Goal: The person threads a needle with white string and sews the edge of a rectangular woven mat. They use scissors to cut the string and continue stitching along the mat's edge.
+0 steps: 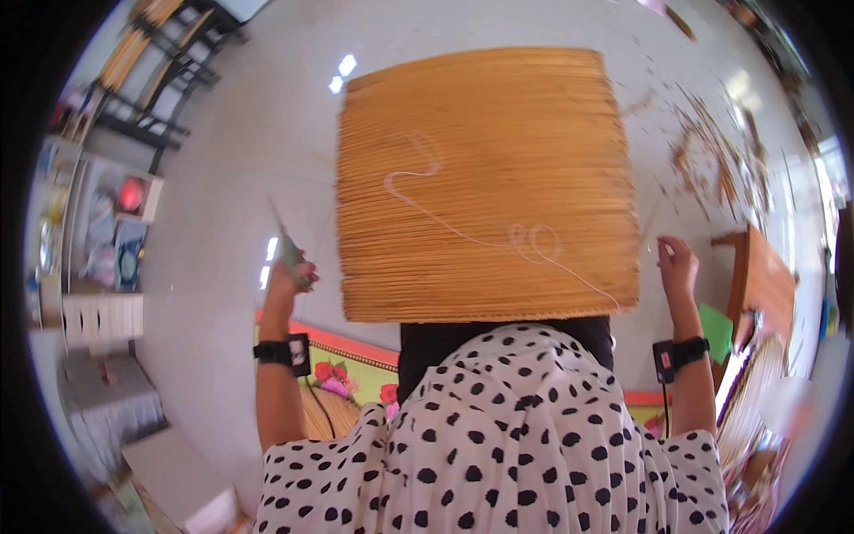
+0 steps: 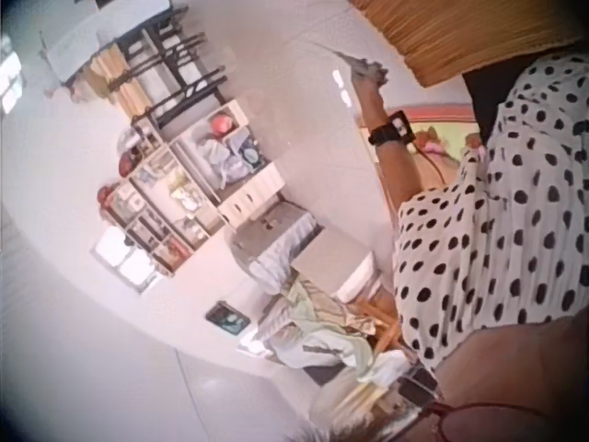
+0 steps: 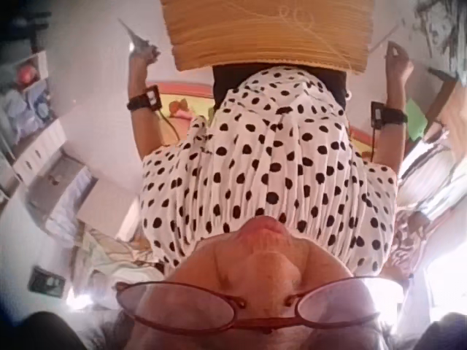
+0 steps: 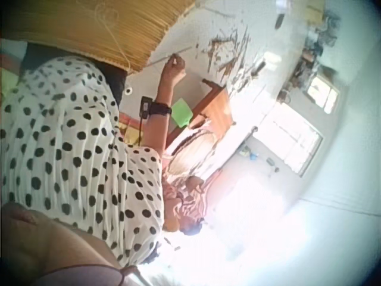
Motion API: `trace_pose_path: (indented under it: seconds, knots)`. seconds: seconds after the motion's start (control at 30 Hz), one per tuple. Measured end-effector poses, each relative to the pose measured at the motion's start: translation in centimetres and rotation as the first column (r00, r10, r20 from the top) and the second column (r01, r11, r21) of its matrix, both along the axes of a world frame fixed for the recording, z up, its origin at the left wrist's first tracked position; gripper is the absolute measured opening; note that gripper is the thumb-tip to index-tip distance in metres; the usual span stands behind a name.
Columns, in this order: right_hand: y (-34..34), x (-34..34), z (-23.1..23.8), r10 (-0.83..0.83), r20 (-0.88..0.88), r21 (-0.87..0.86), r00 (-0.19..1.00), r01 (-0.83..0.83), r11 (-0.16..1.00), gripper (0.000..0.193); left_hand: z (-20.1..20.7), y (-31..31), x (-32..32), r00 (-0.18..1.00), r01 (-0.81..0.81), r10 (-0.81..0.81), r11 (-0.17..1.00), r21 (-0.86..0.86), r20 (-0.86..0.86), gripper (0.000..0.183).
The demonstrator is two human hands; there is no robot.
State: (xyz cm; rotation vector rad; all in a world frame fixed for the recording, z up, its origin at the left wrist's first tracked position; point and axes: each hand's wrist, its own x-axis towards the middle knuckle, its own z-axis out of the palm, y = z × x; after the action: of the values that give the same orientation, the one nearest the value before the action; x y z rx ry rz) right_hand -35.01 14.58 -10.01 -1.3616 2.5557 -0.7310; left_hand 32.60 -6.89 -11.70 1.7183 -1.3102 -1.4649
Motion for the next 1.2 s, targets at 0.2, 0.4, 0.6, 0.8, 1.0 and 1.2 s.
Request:
trace_pose_path:
  seconds: [0.2,0.4,0.6,0.8,1.0,1.2]
  knots:
    - [-1.6,-4.6,-2.1,0.082,-0.612,-0.149,0.787,-0.217,0.965,0.012,-13.2,6.0,5.8,0.969,-0.116,-0.001,0.882,0.456,0.247,0.02]
    - [-3.8,-2.1,1.8,0.167,-0.294,0.207,0.941,-0.107,0.972,0.01,-21.0,12.6,5.8,0.855,-0.168,-0.13,0.847,0.504,0.502,0.021]
    - [-2.6,-1.4,0.3,0.248,-0.336,0.188,0.909,-0.193,0.963,0.015,-22.2,16.6,2.9,0.679,-0.059,-0.051,0.991,0.123,0.732,0.036]
    - [-3.1,-1.3,0.3,0.072,-0.036,0.393,0.997,-0.052,0.918,0.015,-26.6,18.2,3.7,0.573,0.199,-0.287,0.957,0.209,0.768,0.041]
    - [-2.9,2.4,1.9,0.292,-0.437,0.109,0.851,-0.273,0.956,0.018,-28.4,14.5,7.4,0.529,-0.012,-0.2,0.97,0.242,0.825,0.052]
    - [-0.6,-3.6,-2.8,0.403,-0.335,0.098,0.852,-0.394,0.914,0.014,-17.2,0.1,8.1,0.549,-0.032,0.311,0.935,-0.352,0.776,0.063]
